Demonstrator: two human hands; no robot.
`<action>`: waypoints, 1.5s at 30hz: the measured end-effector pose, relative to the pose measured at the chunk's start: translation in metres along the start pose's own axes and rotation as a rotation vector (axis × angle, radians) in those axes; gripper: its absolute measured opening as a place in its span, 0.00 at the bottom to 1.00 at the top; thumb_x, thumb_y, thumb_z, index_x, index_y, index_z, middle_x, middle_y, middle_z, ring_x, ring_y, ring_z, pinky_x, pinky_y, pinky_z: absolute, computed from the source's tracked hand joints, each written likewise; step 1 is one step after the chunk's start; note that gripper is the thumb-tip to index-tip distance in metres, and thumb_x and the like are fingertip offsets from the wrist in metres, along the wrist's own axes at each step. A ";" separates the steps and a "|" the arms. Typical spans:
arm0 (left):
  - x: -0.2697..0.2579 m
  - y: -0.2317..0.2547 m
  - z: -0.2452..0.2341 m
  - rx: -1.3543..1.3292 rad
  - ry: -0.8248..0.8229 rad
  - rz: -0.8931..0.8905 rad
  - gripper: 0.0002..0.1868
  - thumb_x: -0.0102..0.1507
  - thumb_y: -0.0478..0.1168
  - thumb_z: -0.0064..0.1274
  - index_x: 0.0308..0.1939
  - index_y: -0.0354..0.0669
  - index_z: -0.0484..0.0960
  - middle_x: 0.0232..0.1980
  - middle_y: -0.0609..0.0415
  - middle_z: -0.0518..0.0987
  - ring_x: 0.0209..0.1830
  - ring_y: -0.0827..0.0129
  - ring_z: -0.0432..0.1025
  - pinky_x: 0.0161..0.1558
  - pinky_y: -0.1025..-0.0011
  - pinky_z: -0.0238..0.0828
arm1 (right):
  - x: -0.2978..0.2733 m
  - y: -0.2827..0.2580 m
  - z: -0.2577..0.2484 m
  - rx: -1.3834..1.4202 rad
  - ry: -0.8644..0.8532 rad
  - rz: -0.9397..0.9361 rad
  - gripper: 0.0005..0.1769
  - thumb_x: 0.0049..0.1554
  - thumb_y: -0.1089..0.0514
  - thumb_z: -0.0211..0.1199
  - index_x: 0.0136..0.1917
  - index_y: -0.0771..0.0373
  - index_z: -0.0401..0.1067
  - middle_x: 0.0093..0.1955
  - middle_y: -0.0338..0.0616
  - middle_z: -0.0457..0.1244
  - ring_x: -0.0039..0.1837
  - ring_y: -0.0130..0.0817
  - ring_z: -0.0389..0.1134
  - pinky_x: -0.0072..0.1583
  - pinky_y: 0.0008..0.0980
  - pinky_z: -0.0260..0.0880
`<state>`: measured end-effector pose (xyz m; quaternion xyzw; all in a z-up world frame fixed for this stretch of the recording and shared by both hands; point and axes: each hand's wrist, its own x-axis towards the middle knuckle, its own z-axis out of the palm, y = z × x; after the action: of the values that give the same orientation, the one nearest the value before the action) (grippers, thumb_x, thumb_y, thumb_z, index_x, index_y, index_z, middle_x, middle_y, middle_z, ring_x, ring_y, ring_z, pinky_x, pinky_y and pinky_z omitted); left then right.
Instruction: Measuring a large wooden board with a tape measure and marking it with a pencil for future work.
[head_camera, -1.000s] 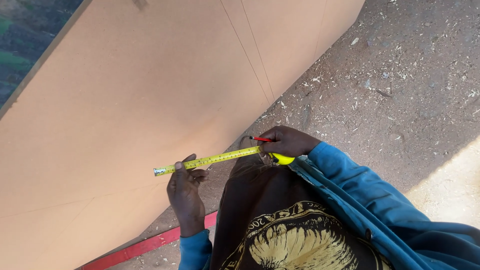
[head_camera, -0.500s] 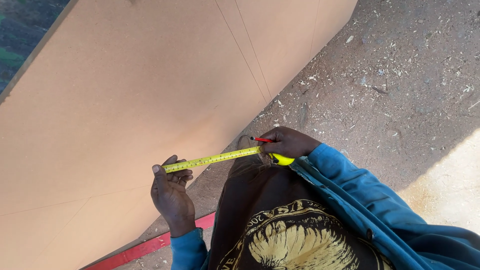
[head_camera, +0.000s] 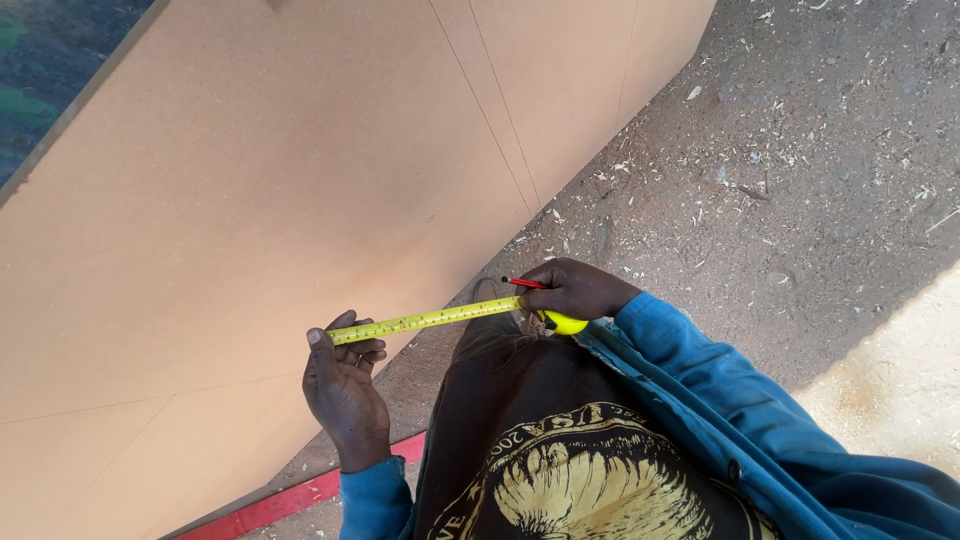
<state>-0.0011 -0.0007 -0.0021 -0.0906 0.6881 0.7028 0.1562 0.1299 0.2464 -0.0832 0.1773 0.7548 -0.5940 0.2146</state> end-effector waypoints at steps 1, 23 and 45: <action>0.001 -0.001 -0.001 0.001 0.008 0.001 0.26 0.65 0.54 0.40 0.46 0.35 0.81 0.36 0.44 0.81 0.28 0.65 0.73 0.35 0.70 0.71 | 0.001 0.002 0.001 0.005 0.001 -0.005 0.19 0.55 0.45 0.52 0.41 0.57 0.79 0.40 0.40 0.70 0.38 0.31 0.66 0.41 0.29 0.65; 0.009 -0.014 0.010 -0.035 -0.049 -0.040 0.20 0.65 0.50 0.44 0.48 0.38 0.80 0.39 0.46 0.80 0.29 0.66 0.72 0.34 0.72 0.71 | -0.010 -0.008 0.005 0.072 0.065 0.026 0.17 0.53 0.47 0.56 0.43 0.57 0.80 0.37 0.40 0.69 0.36 0.30 0.66 0.41 0.29 0.64; 0.053 -0.017 0.008 -0.023 -0.396 -0.333 0.19 0.63 0.41 0.43 0.48 0.27 0.77 0.39 0.37 0.73 0.36 0.61 0.72 0.38 0.69 0.74 | 0.083 -0.089 0.046 0.339 -0.053 -0.149 0.10 0.55 0.60 0.54 0.40 0.62 0.77 0.30 0.44 0.68 0.33 0.30 0.68 0.41 0.29 0.68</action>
<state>-0.0439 0.0120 -0.0358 -0.0649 0.6118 0.6793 0.4001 0.0180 0.1825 -0.0639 0.1388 0.6490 -0.7314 0.1571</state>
